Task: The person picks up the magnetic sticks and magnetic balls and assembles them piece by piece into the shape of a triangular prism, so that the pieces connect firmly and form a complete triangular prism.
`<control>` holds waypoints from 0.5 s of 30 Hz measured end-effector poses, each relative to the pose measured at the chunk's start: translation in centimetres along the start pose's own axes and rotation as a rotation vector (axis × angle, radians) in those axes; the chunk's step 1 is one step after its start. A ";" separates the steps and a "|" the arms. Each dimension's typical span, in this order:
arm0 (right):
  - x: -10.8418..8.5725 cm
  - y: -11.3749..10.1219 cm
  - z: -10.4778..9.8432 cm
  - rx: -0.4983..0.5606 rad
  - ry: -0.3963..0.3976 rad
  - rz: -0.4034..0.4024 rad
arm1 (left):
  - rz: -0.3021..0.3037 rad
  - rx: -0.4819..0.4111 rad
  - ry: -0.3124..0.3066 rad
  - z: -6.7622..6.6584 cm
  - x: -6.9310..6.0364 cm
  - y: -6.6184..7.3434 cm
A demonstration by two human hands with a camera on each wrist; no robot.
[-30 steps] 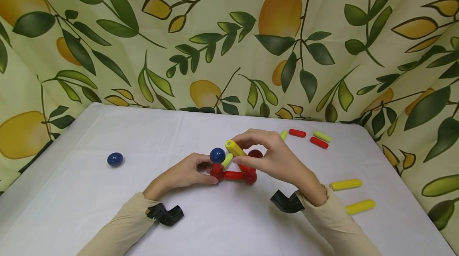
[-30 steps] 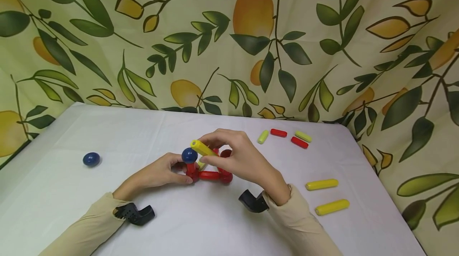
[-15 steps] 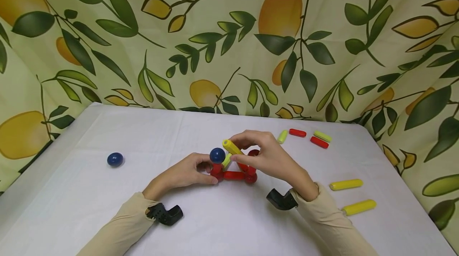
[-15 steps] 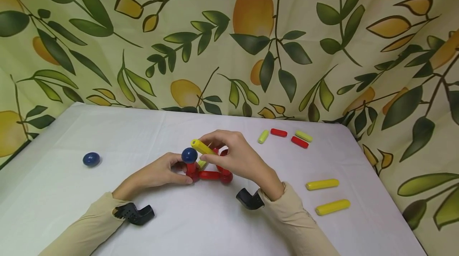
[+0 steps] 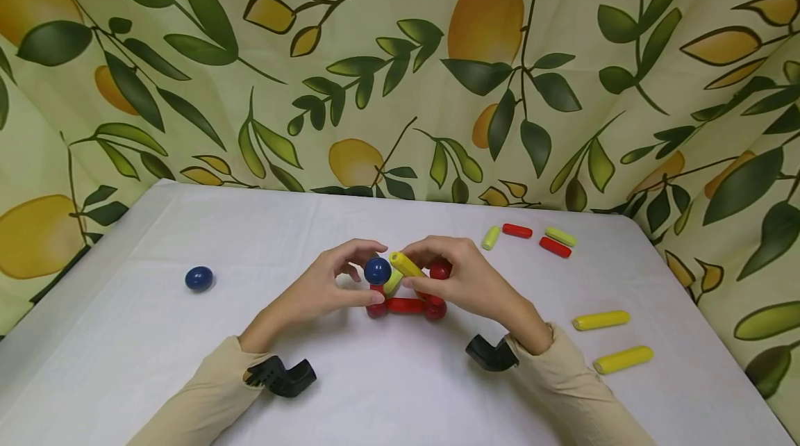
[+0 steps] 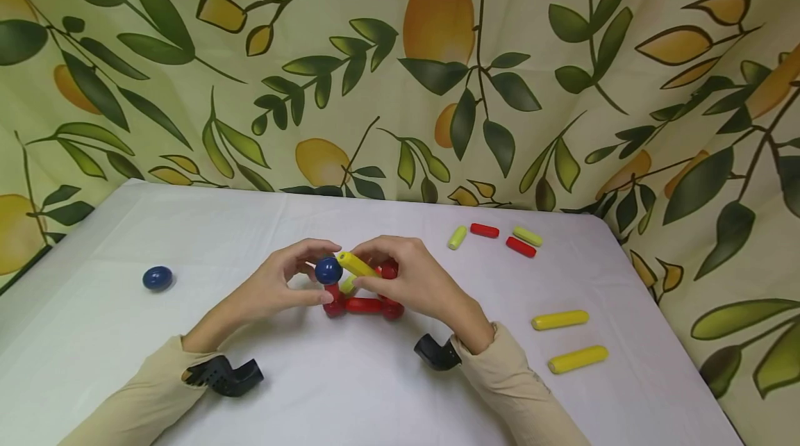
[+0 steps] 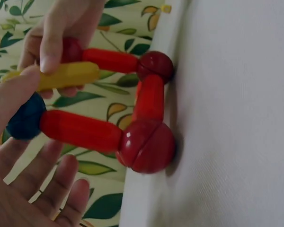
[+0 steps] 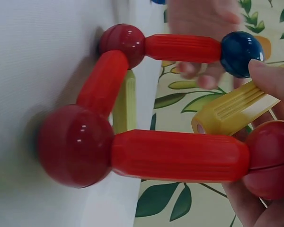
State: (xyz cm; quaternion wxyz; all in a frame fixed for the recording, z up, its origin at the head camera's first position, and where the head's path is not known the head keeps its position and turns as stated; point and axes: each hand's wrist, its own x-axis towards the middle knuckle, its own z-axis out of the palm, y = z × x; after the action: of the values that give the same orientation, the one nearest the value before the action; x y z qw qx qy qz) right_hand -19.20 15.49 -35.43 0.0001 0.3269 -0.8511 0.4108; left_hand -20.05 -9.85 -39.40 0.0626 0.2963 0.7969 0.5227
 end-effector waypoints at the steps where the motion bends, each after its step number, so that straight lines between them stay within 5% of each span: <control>1: 0.0 0.1 0.0 -0.001 -0.002 0.003 | 0.019 0.004 0.013 0.1 0.0 0.2; 5: -0.1 0.4 0.2 -0.002 -0.004 0.020 | 0.072 0.020 0.052 0.3 0.0 0.9; 15: -0.3 0.9 0.7 -0.053 -0.002 0.018 | 0.082 0.040 0.074 0.4 0.0 1.1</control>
State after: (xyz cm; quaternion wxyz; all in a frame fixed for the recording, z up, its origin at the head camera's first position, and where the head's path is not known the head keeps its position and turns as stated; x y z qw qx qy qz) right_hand -19.25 15.56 -36.57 0.0043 0.3196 -0.8645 0.3878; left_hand -19.45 -9.28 -38.64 0.0055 0.3103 0.7963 0.5192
